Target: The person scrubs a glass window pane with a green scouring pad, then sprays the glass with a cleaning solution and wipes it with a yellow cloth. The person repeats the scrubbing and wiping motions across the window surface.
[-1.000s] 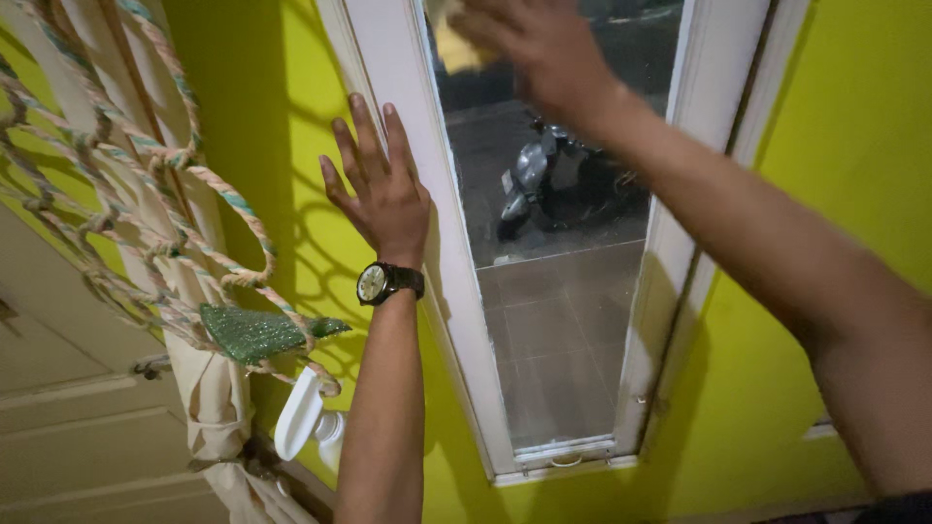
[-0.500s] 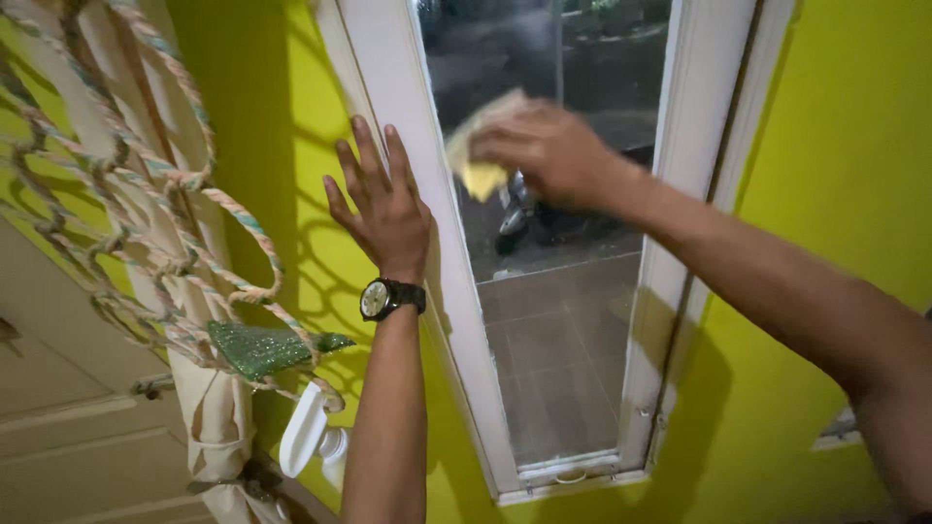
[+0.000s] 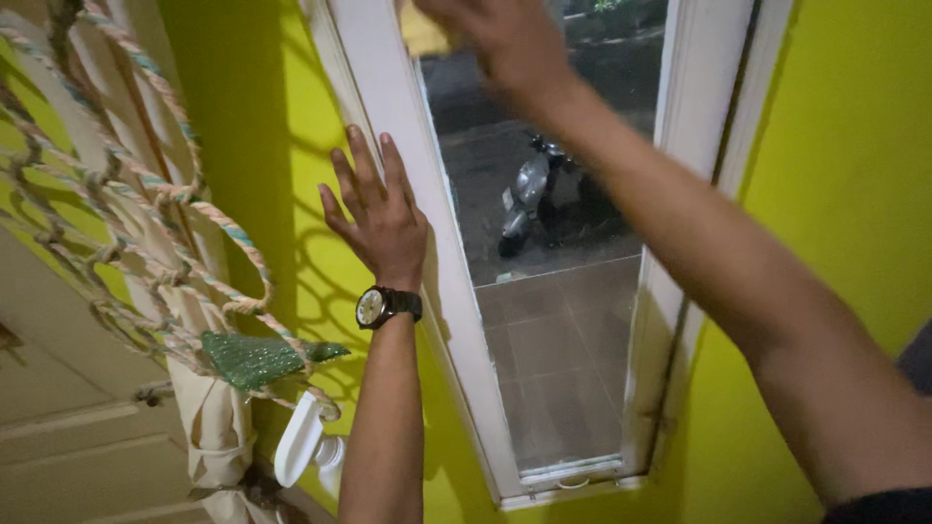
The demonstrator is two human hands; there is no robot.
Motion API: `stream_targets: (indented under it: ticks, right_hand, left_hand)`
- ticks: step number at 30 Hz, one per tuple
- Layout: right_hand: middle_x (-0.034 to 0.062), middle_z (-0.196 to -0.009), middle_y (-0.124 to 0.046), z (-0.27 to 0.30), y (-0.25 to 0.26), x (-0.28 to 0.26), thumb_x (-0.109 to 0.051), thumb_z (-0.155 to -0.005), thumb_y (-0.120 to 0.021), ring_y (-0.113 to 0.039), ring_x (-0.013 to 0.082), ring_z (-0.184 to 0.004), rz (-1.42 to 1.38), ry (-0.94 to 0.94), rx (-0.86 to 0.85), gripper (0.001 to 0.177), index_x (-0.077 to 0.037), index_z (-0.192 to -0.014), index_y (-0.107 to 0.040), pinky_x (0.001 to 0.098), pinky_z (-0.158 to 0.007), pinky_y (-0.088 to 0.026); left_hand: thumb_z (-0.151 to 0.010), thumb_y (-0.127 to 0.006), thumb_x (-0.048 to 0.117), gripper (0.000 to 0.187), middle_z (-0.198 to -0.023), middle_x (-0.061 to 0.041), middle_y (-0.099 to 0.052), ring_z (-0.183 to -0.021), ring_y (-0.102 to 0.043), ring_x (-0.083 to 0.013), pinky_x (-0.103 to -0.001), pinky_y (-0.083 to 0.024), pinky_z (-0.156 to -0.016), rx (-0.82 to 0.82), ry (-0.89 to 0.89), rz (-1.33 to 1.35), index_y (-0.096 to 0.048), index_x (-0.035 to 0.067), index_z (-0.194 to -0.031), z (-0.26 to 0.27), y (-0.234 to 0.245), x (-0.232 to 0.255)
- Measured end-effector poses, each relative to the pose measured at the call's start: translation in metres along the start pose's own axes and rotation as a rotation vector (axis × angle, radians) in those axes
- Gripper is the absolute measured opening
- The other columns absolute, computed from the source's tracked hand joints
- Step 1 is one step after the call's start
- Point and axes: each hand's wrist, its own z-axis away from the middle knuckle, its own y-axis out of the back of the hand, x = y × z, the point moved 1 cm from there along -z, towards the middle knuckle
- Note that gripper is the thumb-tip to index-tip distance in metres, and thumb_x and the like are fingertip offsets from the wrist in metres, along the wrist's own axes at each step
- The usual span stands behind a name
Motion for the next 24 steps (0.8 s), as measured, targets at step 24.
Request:
stream_targets:
  ticks: [24]
  right_hand:
    - [0.0031,-0.165,-0.045,0.184,0.065,-0.060,0.016,-0.092,-0.048,-0.039,0.0262,-0.156,0.117,-0.621,0.129,0.075,-0.018,-0.159,-0.044,0.0449,-0.124,-0.034]
  left_hand:
    - [-0.105,-0.054,-0.002,0.063,-0.176,-0.009,-0.024,-0.162,-0.021,-0.0323,-0.056,-0.013,-0.132,-0.046,-0.035,-0.107,-0.043,0.020,-0.163,0.030,0.001,0.002]
